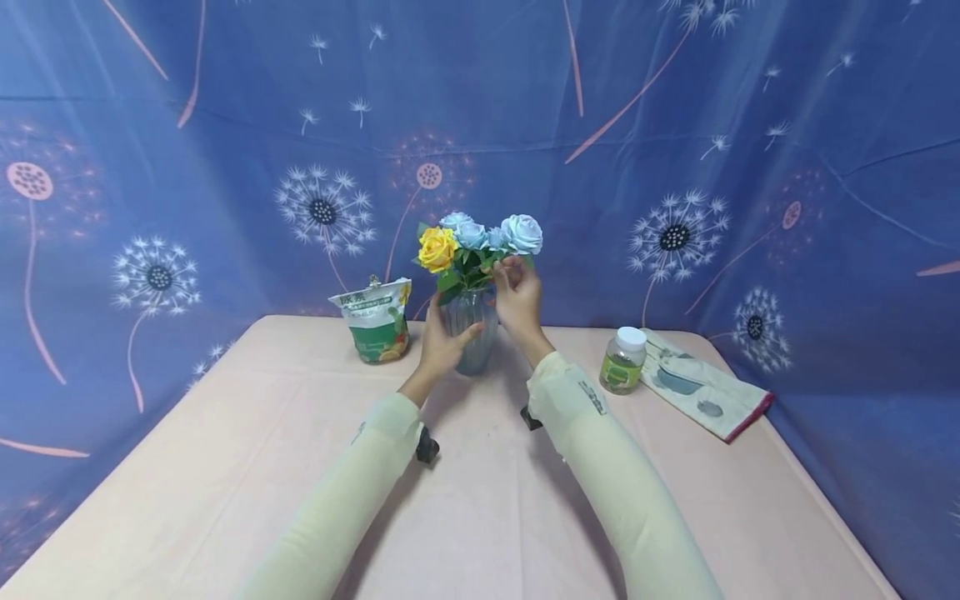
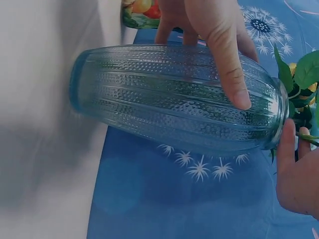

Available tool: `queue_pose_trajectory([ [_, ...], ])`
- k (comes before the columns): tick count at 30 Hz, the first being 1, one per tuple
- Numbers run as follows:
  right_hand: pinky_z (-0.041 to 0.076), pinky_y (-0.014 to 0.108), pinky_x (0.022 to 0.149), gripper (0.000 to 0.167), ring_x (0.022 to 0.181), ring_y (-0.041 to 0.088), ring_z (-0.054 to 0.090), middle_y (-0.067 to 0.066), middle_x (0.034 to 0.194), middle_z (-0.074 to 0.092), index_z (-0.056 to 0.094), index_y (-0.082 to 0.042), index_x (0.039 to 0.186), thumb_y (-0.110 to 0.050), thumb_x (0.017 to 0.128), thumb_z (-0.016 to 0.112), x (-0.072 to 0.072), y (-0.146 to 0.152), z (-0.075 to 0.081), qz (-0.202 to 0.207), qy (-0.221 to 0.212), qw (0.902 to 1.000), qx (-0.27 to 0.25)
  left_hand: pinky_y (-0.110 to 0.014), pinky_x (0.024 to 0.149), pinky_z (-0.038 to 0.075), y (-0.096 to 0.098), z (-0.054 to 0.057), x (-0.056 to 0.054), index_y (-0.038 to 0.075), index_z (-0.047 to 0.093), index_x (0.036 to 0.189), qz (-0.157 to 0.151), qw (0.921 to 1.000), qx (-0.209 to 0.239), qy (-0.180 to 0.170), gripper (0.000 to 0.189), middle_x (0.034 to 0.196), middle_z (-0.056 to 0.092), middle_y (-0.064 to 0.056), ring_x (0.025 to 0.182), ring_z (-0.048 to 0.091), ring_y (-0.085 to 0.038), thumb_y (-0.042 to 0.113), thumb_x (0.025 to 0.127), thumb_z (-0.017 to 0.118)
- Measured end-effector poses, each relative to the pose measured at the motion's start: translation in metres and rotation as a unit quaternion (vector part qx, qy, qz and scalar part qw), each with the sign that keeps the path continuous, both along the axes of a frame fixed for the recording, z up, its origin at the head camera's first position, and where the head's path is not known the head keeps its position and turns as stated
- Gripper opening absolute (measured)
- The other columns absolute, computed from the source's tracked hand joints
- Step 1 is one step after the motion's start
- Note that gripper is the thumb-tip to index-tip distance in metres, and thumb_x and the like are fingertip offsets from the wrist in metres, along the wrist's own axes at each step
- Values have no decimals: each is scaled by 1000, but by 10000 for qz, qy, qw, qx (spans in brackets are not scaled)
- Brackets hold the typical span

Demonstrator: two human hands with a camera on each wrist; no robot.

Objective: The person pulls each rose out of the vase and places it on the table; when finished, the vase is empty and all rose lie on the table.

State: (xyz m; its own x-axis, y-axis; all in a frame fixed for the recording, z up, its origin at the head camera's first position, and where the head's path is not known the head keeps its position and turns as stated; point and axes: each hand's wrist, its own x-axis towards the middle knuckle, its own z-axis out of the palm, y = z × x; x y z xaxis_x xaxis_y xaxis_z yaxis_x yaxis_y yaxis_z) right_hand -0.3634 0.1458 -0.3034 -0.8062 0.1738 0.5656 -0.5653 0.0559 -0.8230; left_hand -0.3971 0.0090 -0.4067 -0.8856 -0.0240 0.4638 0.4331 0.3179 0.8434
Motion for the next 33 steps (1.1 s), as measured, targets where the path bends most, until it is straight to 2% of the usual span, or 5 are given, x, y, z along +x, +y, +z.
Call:
queue_pose_trajectory([
  [5,58,48,65,27,90,33,71,32,107,67,61,14,112,-11,101,56,12,-3,5,-26,116,9996,273,-48,113,33,-1,-5,-3,21,17,159,14,9999,43,103,102,151,35,-13,140,37,-31,45,82,80],
  [13,59,46,69,30,97,44,66,31,110,67,63,16,115,-10,103,53,13,1,3,267,44,9960,846,-49,114,33,-2,-7,-3,22,15,160,-117,9997,137,154,102,150,34,-13,141,36,-32,45,83,79],
  [21,58,31,74,25,92,12,66,25,111,69,66,13,115,-4,99,57,-14,15,-15,862,-667,9919,652,-51,113,33,-2,-5,-2,25,14,160,-216,9995,206,111,102,151,33,-13,141,35,-32,46,83,78],
  [29,55,22,73,19,72,4,62,-7,79,68,68,-2,96,0,81,79,-23,4,-19,259,-689,9955,604,-51,112,34,-4,-6,-2,23,13,160,-233,9995,178,80,103,151,32,-14,141,34,-33,46,84,78],
  [33,54,23,72,12,69,2,59,-4,74,68,69,0,86,-1,80,80,-23,-1,-19,-382,-577,9951,703,-52,112,34,-3,-4,0,23,12,160,-322,9993,188,27,103,151,32,-15,141,35,-35,45,84,78],
])
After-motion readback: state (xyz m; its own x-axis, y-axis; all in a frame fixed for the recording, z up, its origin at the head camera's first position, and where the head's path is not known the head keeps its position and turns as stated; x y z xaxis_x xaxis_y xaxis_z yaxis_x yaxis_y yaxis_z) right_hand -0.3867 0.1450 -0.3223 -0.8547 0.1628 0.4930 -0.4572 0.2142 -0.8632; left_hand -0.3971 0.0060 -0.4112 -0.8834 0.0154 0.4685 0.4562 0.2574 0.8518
